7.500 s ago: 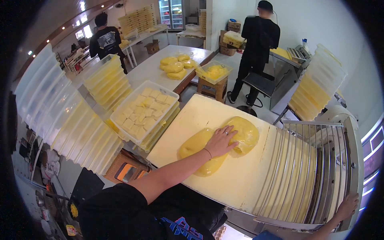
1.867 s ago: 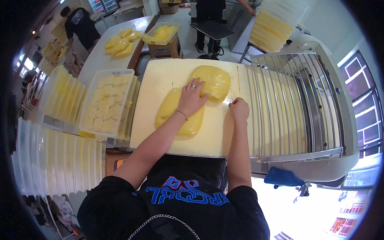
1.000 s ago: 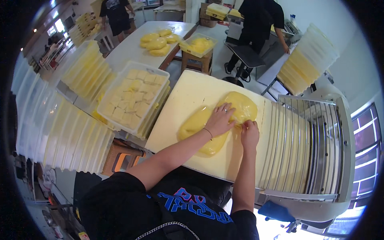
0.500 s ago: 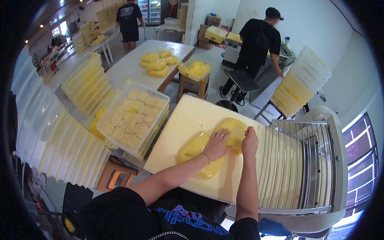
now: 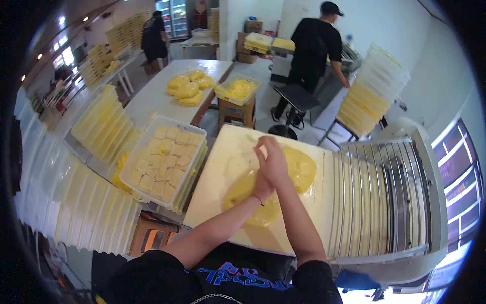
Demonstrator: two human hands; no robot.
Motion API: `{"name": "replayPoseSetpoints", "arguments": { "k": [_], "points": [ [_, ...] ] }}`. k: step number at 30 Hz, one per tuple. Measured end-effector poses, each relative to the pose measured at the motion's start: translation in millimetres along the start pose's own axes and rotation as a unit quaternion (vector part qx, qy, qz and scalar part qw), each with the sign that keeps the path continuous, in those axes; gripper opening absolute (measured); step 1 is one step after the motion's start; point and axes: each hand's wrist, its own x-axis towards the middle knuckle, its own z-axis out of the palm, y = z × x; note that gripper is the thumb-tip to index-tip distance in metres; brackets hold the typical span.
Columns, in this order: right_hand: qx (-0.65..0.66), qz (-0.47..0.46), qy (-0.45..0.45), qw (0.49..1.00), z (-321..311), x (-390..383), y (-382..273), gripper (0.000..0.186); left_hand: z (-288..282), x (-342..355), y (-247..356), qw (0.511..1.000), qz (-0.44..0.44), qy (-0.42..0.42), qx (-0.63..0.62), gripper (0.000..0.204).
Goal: Flattening and folding large portions of dough using a mechanical dough sheeter in a bakery.
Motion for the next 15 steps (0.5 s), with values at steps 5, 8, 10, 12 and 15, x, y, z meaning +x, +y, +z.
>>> {"name": "replayPoseSetpoints", "arguments": {
  "k": [5, 8, 10, 12, 15],
  "points": [
    [-0.439, 0.364, -0.025, 0.821, -46.2, -74.9, 139.7, 0.047, 27.3, -13.2, 60.5, 0.897, 0.137, -0.070, 0.415, 0.057],
    [-0.347, 0.406, -0.066, 0.843, -58.8, -91.4, 143.4, 0.063, 25.6, -7.4, 72.4, 0.904, 0.046, -0.130, 0.404, 0.061],
    [-0.374, 0.391, -0.047, 0.840, -53.3, -96.0, 142.2, 0.062, 27.9, -5.2, 65.0, 0.902, 0.020, -0.107, 0.418, 0.061],
    [-0.374, 0.420, -0.015, 0.827, -51.0, -98.2, 139.4, 0.063, 36.0, 6.8, 61.6, 0.907, -0.065, -0.076, 0.408, 0.062],
    [-0.361, 0.467, 0.053, 0.805, -39.6, -98.0, 131.4, 0.063, 29.2, 39.2, 41.7, 0.873, -0.147, -0.130, 0.447, 0.065]
  ]
}}
